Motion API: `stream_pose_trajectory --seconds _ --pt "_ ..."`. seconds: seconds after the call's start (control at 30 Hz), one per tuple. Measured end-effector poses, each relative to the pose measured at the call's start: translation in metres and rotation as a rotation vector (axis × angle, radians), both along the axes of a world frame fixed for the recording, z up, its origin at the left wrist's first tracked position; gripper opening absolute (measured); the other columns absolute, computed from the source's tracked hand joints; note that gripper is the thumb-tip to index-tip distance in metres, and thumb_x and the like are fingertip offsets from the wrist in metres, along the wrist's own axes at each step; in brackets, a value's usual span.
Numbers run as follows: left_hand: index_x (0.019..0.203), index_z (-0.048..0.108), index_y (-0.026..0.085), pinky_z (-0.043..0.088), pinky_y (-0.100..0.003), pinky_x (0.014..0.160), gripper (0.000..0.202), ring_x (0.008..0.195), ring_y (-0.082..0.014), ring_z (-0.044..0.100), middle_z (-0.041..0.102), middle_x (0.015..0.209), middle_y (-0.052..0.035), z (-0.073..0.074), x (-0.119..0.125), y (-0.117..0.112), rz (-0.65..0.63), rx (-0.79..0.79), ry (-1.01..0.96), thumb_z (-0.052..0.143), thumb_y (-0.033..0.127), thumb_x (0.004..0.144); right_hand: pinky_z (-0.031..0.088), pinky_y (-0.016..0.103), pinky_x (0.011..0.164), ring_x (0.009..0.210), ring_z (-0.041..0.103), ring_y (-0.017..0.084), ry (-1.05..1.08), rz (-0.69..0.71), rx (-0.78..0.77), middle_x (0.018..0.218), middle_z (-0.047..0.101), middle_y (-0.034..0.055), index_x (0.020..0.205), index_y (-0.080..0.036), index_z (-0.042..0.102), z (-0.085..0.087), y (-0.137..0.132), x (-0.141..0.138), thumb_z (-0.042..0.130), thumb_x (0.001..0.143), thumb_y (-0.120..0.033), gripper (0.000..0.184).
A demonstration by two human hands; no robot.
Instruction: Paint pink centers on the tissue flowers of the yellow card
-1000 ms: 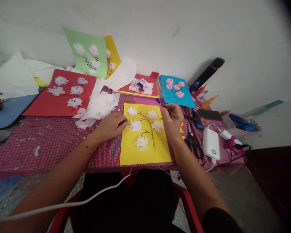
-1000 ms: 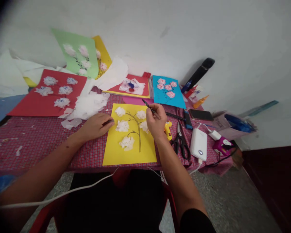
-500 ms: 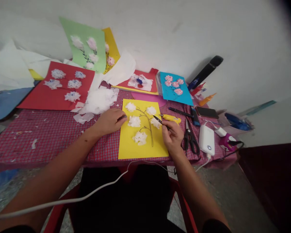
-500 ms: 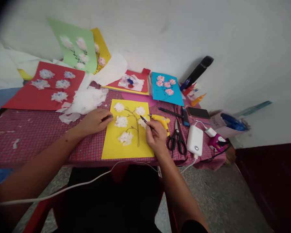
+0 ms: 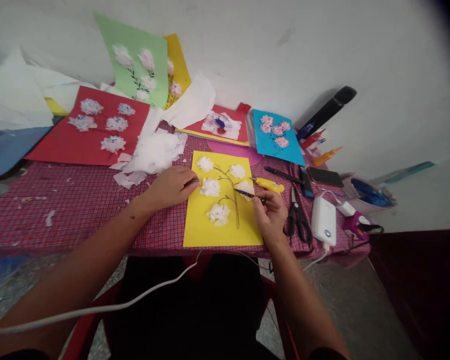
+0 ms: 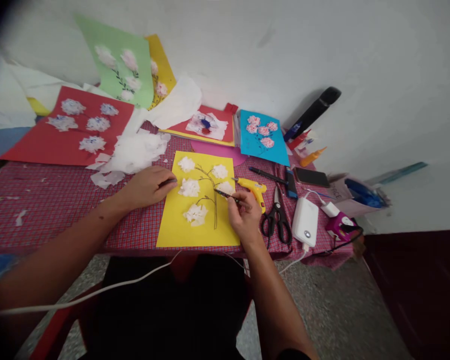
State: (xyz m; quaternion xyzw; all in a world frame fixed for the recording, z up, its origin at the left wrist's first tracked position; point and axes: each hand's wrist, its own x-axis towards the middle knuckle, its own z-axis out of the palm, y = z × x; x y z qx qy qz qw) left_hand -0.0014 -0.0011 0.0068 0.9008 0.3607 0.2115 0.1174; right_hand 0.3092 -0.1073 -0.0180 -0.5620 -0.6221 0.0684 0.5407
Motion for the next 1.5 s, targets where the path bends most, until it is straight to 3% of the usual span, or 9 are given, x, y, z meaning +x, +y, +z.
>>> stream_pose_trajectory --seconds 0.1,0.2,0.3,0.57,0.77,0.93,1.1,1.3,1.5 --pt "0.098 0.068 0.018 0.049 -0.042 0.090 0.029 0.097 -0.0262 0.067 0.075 0.099 -0.0113 0.000 0.000 0.000 0.002 0.000 0.013 0.046 0.036 0.105 0.058 0.036 0.072 0.083 0.072 0.022 -0.006 -0.005 0.022 0.093 0.075 0.0048 0.099 -0.024 0.072 0.004 -0.001 -0.001 0.070 0.093 -0.031 0.009" --pt "0.098 0.069 0.018 0.049 -0.042 0.090 0.029 0.097 -0.0262 0.067 0.076 0.099 -0.0112 0.001 0.001 -0.001 0.006 -0.007 0.018 0.047 0.036 0.105 0.060 0.040 0.078 0.088 0.073 0.023 -0.037 0.078 -0.006 0.098 0.077 0.0052 0.106 -0.026 0.074 0.007 -0.001 0.000 0.068 0.094 -0.028 0.014" --pt "0.097 0.069 0.018 0.049 -0.041 0.089 0.029 0.095 -0.0255 0.067 0.075 0.097 -0.0107 0.002 0.001 -0.001 0.009 -0.009 0.017 0.047 0.036 0.105 0.059 0.043 0.083 0.089 0.072 0.024 -0.069 0.128 -0.015 0.095 0.076 0.0038 0.102 -0.027 0.073 0.007 -0.002 0.003 0.066 0.092 -0.027 0.011" --pt "0.098 0.069 0.019 0.049 -0.041 0.088 0.030 0.095 -0.0257 0.066 0.075 0.097 -0.0107 -0.002 -0.001 0.002 -0.003 0.003 0.023 0.046 0.038 0.105 0.054 0.034 0.067 0.072 0.064 0.019 0.003 0.036 -0.060 0.080 0.066 0.0000 0.090 -0.025 0.063 0.005 -0.003 0.002 0.068 0.090 -0.030 0.007" --pt "0.098 0.070 0.019 0.049 -0.042 0.088 0.031 0.095 -0.0265 0.066 0.074 0.096 -0.0111 -0.002 0.000 0.004 0.000 -0.012 0.037 0.046 0.038 0.105 0.056 0.036 0.068 0.074 0.067 0.021 -0.051 0.071 -0.086 0.084 0.072 0.0018 0.094 -0.026 0.071 0.024 -0.031 0.002 0.071 0.092 -0.029 0.004" --pt "0.097 0.070 0.019 0.048 -0.042 0.087 0.030 0.094 -0.0264 0.066 0.074 0.095 -0.0111 -0.002 0.000 0.003 -0.001 -0.007 0.016 0.048 0.037 0.104 0.057 0.037 0.070 0.072 0.068 0.021 -0.054 0.023 -0.053 0.080 0.071 0.0022 0.087 -0.026 0.072 0.011 -0.049 0.003 0.072 0.092 -0.030 0.007" --pt "0.099 0.071 0.018 0.048 -0.041 0.088 0.032 0.095 -0.0262 0.066 0.075 0.097 -0.0114 -0.004 0.000 0.003 -0.009 -0.003 0.014 0.047 0.038 0.105 0.057 0.037 0.070 0.074 0.070 0.022 0.119 -0.035 -0.098 0.087 0.074 0.0039 0.099 -0.024 0.074 -0.004 -0.046 0.006 0.070 0.094 -0.032 0.010" --pt "0.099 0.071 0.017 0.049 -0.041 0.088 0.033 0.095 -0.0261 0.067 0.075 0.097 -0.0111 -0.004 0.000 0.004 -0.003 0.012 0.032 0.046 0.038 0.106 0.058 0.039 0.083 0.091 0.072 0.023 0.049 0.147 -0.108 0.098 0.075 0.0046 0.107 -0.025 0.074 0.012 -0.038 0.007 0.068 0.093 -0.026 0.015" --pt "0.097 0.069 0.018 0.048 -0.041 0.087 0.030 0.094 -0.0256 0.067 0.075 0.096 -0.0107 -0.002 0.000 0.004 -0.002 0.010 0.034 0.048 0.036 0.105 0.056 0.035 0.071 0.076 0.069 0.020 0.049 0.128 -0.081 0.088 0.073 0.0019 0.101 -0.025 0.072 0.015 -0.018 -0.004 0.069 0.094 -0.026 0.008"
